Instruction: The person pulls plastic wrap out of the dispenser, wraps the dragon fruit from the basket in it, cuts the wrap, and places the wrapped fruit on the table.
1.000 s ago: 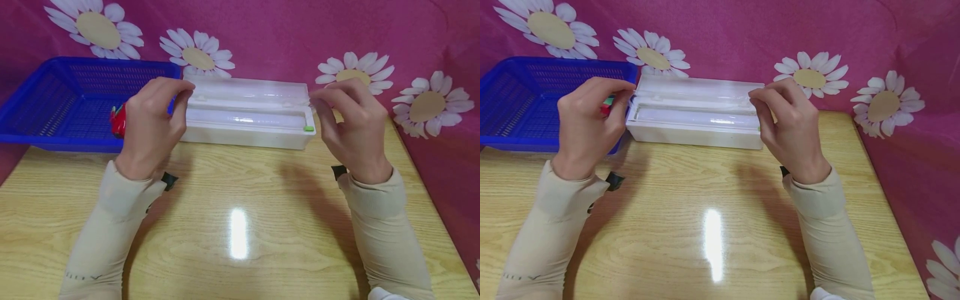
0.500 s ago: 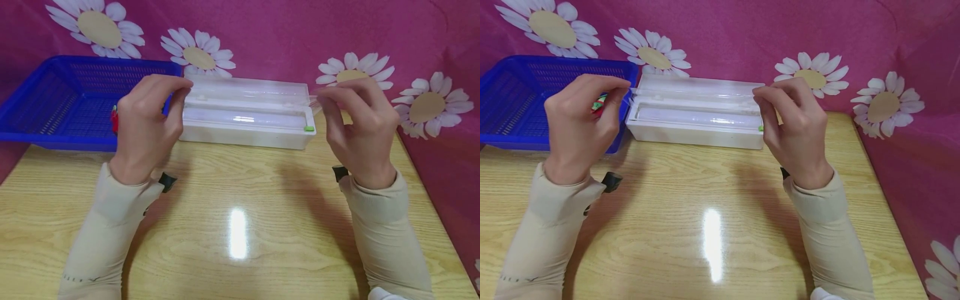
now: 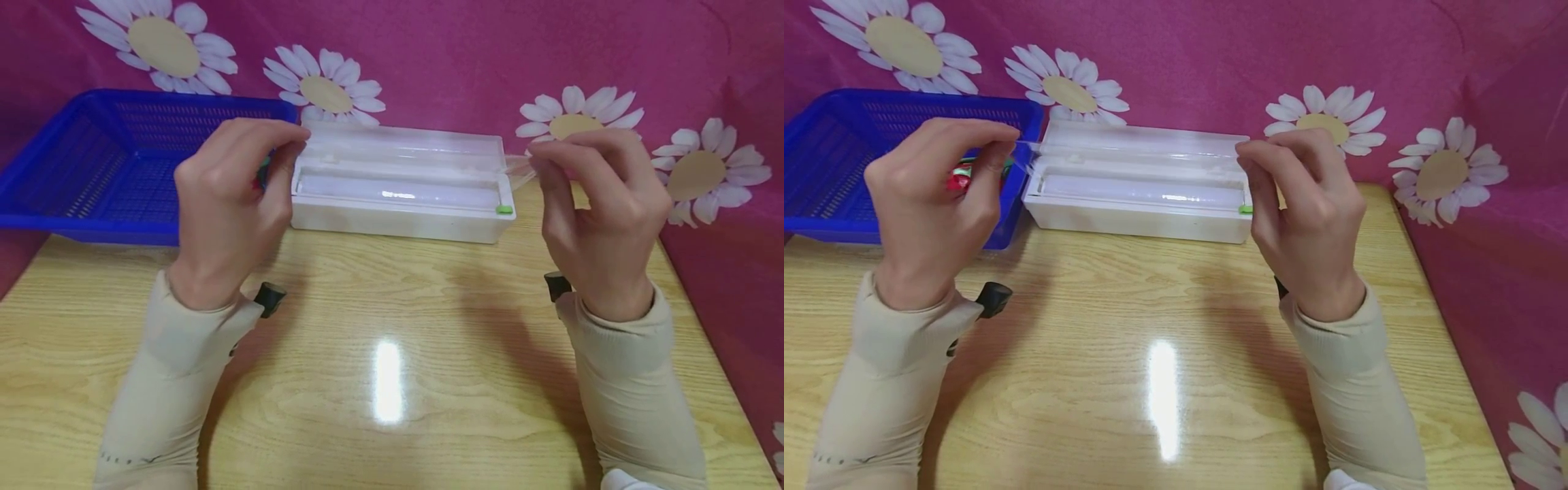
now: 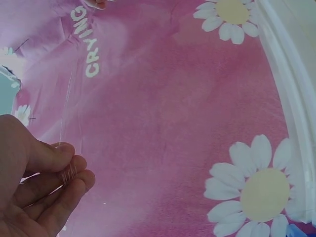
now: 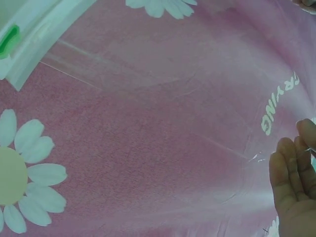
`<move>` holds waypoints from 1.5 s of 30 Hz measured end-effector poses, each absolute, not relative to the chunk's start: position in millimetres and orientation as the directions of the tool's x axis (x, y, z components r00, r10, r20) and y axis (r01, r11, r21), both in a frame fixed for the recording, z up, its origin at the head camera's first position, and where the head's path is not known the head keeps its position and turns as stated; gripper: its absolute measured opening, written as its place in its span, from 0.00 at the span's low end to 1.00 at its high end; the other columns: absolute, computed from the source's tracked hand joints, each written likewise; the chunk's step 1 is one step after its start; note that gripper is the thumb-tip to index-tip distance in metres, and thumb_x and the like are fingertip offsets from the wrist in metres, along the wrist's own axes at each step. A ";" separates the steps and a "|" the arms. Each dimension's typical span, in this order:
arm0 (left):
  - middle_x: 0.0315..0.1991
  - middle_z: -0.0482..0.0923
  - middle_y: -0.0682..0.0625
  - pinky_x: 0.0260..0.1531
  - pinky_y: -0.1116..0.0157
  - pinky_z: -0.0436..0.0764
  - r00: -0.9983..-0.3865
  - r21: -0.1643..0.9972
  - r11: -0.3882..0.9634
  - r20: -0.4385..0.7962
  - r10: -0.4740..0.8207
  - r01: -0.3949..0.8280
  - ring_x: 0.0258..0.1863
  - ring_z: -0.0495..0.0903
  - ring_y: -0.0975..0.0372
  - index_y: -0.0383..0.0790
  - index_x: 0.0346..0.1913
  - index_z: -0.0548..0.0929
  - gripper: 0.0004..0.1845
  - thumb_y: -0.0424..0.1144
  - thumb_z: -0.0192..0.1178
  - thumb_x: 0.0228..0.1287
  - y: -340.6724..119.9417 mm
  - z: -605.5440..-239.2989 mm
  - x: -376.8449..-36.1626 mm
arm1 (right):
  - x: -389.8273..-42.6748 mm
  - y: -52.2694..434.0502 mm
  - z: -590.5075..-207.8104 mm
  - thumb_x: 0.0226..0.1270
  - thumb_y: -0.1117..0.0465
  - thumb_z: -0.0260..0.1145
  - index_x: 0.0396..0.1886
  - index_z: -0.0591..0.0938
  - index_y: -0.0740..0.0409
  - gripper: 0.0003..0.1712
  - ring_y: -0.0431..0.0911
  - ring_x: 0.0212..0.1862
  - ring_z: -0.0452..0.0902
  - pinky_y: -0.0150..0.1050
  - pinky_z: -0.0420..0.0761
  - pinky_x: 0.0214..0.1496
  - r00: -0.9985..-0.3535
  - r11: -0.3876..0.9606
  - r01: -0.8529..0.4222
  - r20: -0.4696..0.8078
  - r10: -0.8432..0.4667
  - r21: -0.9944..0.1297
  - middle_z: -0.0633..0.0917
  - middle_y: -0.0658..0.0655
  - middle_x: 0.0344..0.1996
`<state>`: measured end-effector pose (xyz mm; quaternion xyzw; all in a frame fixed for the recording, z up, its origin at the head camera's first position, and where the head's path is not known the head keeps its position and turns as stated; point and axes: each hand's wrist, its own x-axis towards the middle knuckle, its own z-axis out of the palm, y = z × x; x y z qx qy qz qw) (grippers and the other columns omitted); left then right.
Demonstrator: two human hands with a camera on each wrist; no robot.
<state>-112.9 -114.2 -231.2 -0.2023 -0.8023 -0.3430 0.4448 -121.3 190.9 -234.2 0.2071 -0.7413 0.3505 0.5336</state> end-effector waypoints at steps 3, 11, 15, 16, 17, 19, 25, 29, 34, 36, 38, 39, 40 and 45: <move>0.40 0.91 0.41 0.54 0.60 0.86 -0.513 0.370 0.680 0.858 0.011 0.634 0.44 0.88 0.52 0.34 0.42 0.91 0.13 0.38 0.59 0.77 -113.3 -229.1 -110.5 | -118.8 191.5 -233.5 0.65 0.64 0.74 0.32 0.92 0.61 0.05 0.62 0.32 0.79 0.23 0.73 0.46 -0.326 0.666 -0.682 0.941 0.094 -0.303 0.84 0.71 0.30; 0.40 0.91 0.42 0.55 0.63 0.85 -0.484 0.367 0.672 0.875 -0.014 0.643 0.44 0.89 0.52 0.35 0.42 0.92 0.14 0.39 0.59 0.77 -111.7 -224.5 -102.7 | -112.6 194.5 -232.3 0.65 0.62 0.75 0.32 0.93 0.57 0.05 0.62 0.32 0.79 0.27 0.73 0.44 -0.288 0.664 -0.683 0.948 0.136 -0.303 0.83 0.70 0.29; 0.42 0.91 0.42 0.57 0.63 0.85 -0.472 0.370 0.667 0.881 -0.030 0.647 0.45 0.89 0.54 0.35 0.43 0.92 0.15 0.41 0.58 0.77 -111.8 -221.9 -98.1 | -109.3 194.3 -232.1 0.63 0.64 0.76 0.31 0.93 0.57 0.02 0.63 0.33 0.79 0.27 0.73 0.44 -0.272 0.681 -0.668 0.950 0.152 -0.300 0.84 0.69 0.30; 0.42 0.91 0.42 0.57 0.63 0.85 -0.468 0.370 0.665 0.883 -0.034 0.649 0.45 0.89 0.54 0.35 0.42 0.92 0.16 0.41 0.57 0.77 -111.6 -221.3 -97.1 | -108.5 193.9 -231.8 0.62 0.65 0.76 0.31 0.93 0.57 0.01 0.63 0.33 0.79 0.27 0.73 0.44 -0.266 0.683 -0.665 0.951 0.160 -0.301 0.84 0.69 0.31; 0.42 0.91 0.42 0.57 0.63 0.85 -0.462 0.371 0.661 0.886 -0.041 0.652 0.45 0.89 0.54 0.35 0.42 0.92 0.16 0.41 0.58 0.77 -111.2 -220.6 -96.1 | -107.7 193.6 -231.3 0.62 0.65 0.76 0.31 0.93 0.57 0.01 0.63 0.32 0.79 0.27 0.73 0.44 -0.260 0.684 -0.664 0.951 0.168 -0.302 0.84 0.68 0.31; 0.41 0.91 0.42 0.57 0.64 0.86 -0.451 0.371 0.655 0.891 -0.050 0.659 0.45 0.89 0.54 0.34 0.41 0.92 0.16 0.41 0.58 0.77 -110.3 -219.4 -94.2 | -106.2 192.7 -230.4 0.61 0.65 0.77 0.30 0.93 0.57 0.01 0.63 0.32 0.79 0.26 0.74 0.44 -0.246 0.685 -0.661 0.951 0.188 -0.306 0.85 0.68 0.31; 0.39 0.92 0.43 0.56 0.64 0.86 -0.409 0.369 0.639 0.908 -0.093 0.675 0.43 0.89 0.52 0.36 0.39 0.93 0.15 0.41 0.60 0.76 -108.2 -216.9 -88.3 | -99.5 189.7 -227.2 0.59 0.65 0.78 0.28 0.92 0.58 0.02 0.63 0.35 0.81 0.28 0.77 0.46 -0.207 0.681 -0.661 0.949 0.237 -0.314 0.85 0.67 0.29; 0.39 0.92 0.43 0.56 0.63 0.86 -0.381 0.355 0.640 0.919 -0.103 0.682 0.43 0.90 0.52 0.36 0.39 0.93 0.13 0.39 0.61 0.75 -108.4 -215.7 -84.6 | -95.6 187.3 -226.4 0.57 0.66 0.79 0.26 0.91 0.59 0.03 0.64 0.36 0.80 0.30 0.78 0.47 -0.177 0.681 -0.663 0.949 0.261 -0.311 0.84 0.67 0.29; 0.41 0.92 0.45 0.56 0.61 0.87 -0.365 0.339 0.645 0.926 -0.098 0.685 0.45 0.90 0.54 0.36 0.40 0.93 0.12 0.38 0.62 0.74 -110.2 -214.9 -80.5 | -94.4 191.0 -228.1 0.55 0.66 0.80 0.25 0.91 0.59 0.05 0.63 0.35 0.80 0.31 0.79 0.46 -0.137 0.671 -0.682 0.952 0.274 -0.292 0.84 0.66 0.28; 0.41 0.93 0.46 0.56 0.61 0.87 -0.357 0.340 0.637 0.928 -0.106 0.692 0.45 0.90 0.54 0.37 0.40 0.93 0.11 0.38 0.62 0.73 -111.2 -215.1 -79.4 | -94.5 193.8 -229.6 0.55 0.65 0.81 0.24 0.90 0.59 0.05 0.61 0.35 0.80 0.30 0.79 0.44 -0.119 0.666 -0.689 0.952 0.283 -0.284 0.84 0.66 0.28; 0.41 0.93 0.46 0.56 0.60 0.87 -0.347 0.342 0.624 0.930 -0.120 0.703 0.45 0.91 0.54 0.38 0.40 0.93 0.11 0.39 0.63 0.73 -112.1 -215.3 -78.3 | -94.3 195.8 -230.3 0.54 0.64 0.81 0.24 0.91 0.58 0.05 0.61 0.35 0.79 0.31 0.80 0.44 -0.099 0.664 -0.695 0.952 0.288 -0.273 0.84 0.66 0.27; 0.41 0.93 0.46 0.56 0.60 0.87 -0.342 0.344 0.616 0.931 -0.126 0.708 0.44 0.91 0.54 0.38 0.40 0.94 0.11 0.39 0.63 0.73 -112.6 -215.3 -77.7 | -93.6 196.4 -230.5 0.53 0.65 0.81 0.24 0.90 0.58 0.06 0.61 0.35 0.79 0.31 0.80 0.44 -0.092 0.665 -0.696 0.952 0.293 -0.272 0.84 0.67 0.27; 0.40 0.93 0.46 0.56 0.60 0.87 -0.339 0.345 0.610 0.932 -0.131 0.713 0.45 0.91 0.54 0.39 0.40 0.94 0.11 0.39 0.64 0.72 -113.0 -215.3 -77.1 | -92.6 196.7 -230.4 0.53 0.65 0.81 0.23 0.90 0.58 0.06 0.61 0.34 0.79 0.32 0.81 0.45 -0.085 0.667 -0.694 0.951 0.298 -0.271 0.84 0.67 0.27; 0.40 0.93 0.47 0.55 0.58 0.88 -0.314 0.333 0.598 0.939 -0.139 0.729 0.45 0.91 0.54 0.39 0.40 0.94 0.09 0.39 0.65 0.71 -114.8 -214.7 -72.8 | -86.9 194.8 -227.8 0.52 0.64 0.82 0.22 0.89 0.61 0.08 0.61 0.34 0.79 0.32 0.83 0.45 -0.063 0.653 -0.710 0.947 0.315 -0.265 0.84 0.67 0.27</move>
